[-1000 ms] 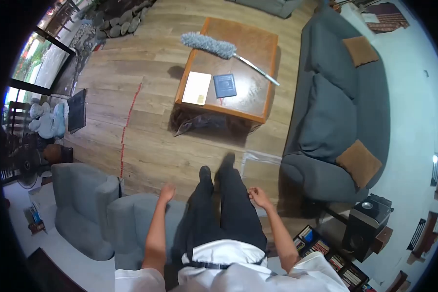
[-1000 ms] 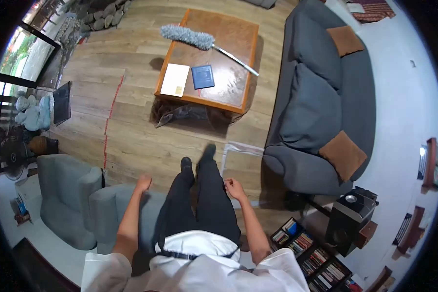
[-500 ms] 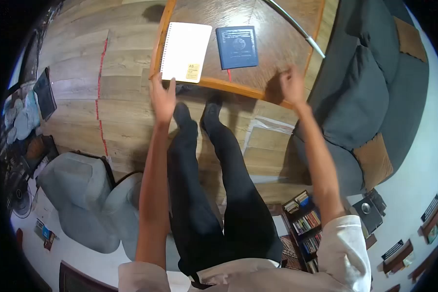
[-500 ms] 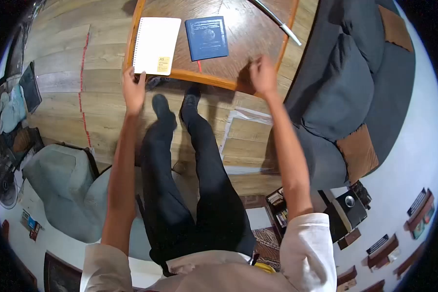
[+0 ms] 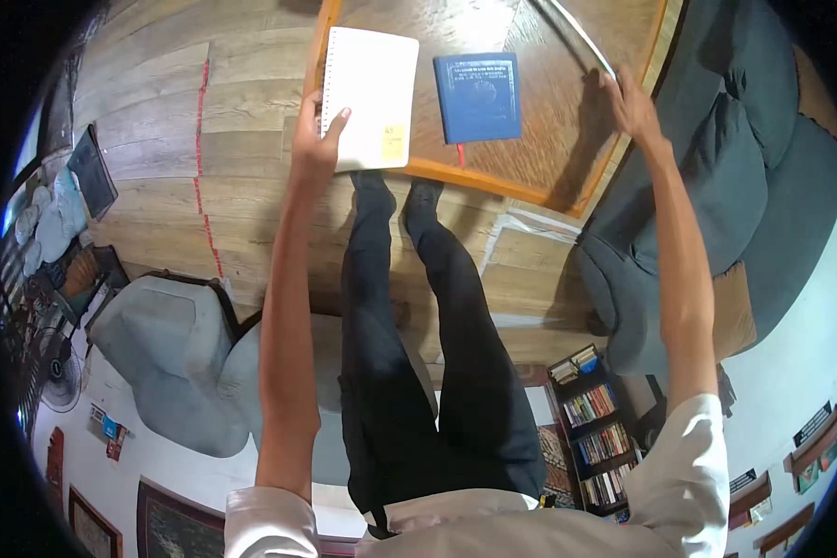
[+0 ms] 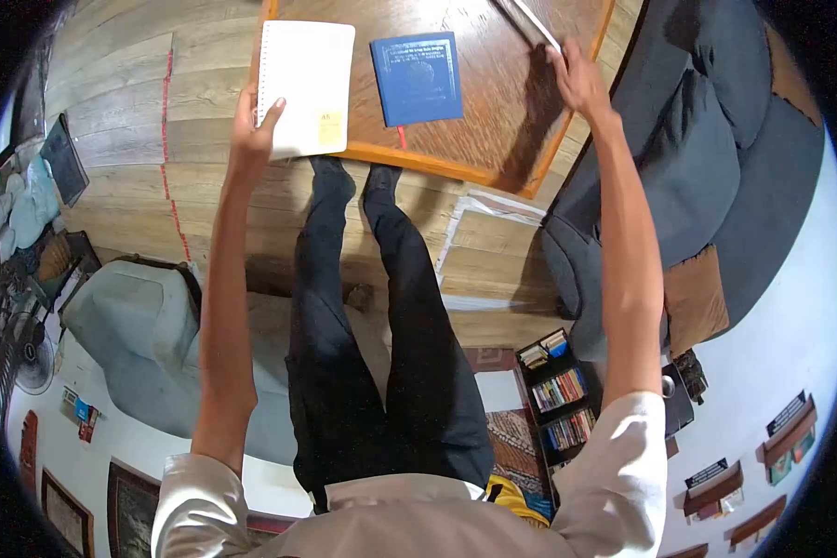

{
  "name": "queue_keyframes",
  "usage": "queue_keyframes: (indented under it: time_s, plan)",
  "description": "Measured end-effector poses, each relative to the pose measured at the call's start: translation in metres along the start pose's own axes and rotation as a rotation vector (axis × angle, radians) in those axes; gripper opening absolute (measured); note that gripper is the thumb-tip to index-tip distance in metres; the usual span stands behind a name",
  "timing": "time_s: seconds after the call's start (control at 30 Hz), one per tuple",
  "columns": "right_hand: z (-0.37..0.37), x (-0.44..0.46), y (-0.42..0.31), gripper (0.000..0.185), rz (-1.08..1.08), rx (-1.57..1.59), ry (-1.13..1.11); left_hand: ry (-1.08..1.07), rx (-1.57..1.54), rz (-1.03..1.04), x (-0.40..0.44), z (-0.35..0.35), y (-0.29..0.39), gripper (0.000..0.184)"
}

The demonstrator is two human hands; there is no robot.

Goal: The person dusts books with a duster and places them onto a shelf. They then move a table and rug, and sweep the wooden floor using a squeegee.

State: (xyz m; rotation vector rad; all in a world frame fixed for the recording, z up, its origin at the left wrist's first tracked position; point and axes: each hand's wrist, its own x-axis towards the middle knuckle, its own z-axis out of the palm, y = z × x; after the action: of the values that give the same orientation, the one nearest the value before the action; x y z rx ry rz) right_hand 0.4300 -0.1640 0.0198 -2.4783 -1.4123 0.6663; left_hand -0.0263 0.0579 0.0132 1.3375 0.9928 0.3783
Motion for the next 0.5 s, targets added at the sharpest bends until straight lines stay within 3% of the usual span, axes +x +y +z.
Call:
queue_keyframes:
  time_s: [0.07,0.17,0.2,0.27,0.33,0.4,0.47,0.5]
  plan:
    - [-0.015,-0.028,-0.049,0.048,0.234,0.279,-0.118,0.054,-0.034,-0.04,-0.004,0.0,0.022,0.043]
    - [-0.006,-0.102,-0.099,0.047,0.322,0.485,-0.043,0.124,-0.15,-0.063,-0.003,0.008,0.051,0.039]
    - [-0.011,-0.124,-0.121,0.046,0.363,0.573,-0.136,0.137,-0.231,-0.046,0.001,0.011,0.058,0.036]
    - [0.007,-0.166,-0.136,0.045,0.294,0.449,-0.048,0.161,-0.283,-0.015,0.01,0.019,0.067,0.038]
    - [0.021,-0.206,-0.141,0.047,0.332,0.31,-0.098,0.178,-0.332,0.008,0.017,0.023,0.077,0.04]
    - [0.031,-0.251,-0.143,0.05,0.236,0.249,-0.144,0.142,-0.511,-0.073,0.027,0.025,0.088,0.05]
    - [0.028,-0.286,-0.157,0.052,0.424,0.327,-0.258,0.177,-0.631,-0.047,0.03,0.028,0.089,0.06]
    - [0.027,-0.295,-0.162,0.052,0.416,0.328,-0.249,0.152,-0.659,-0.015,0.026,0.032,0.098,0.067]
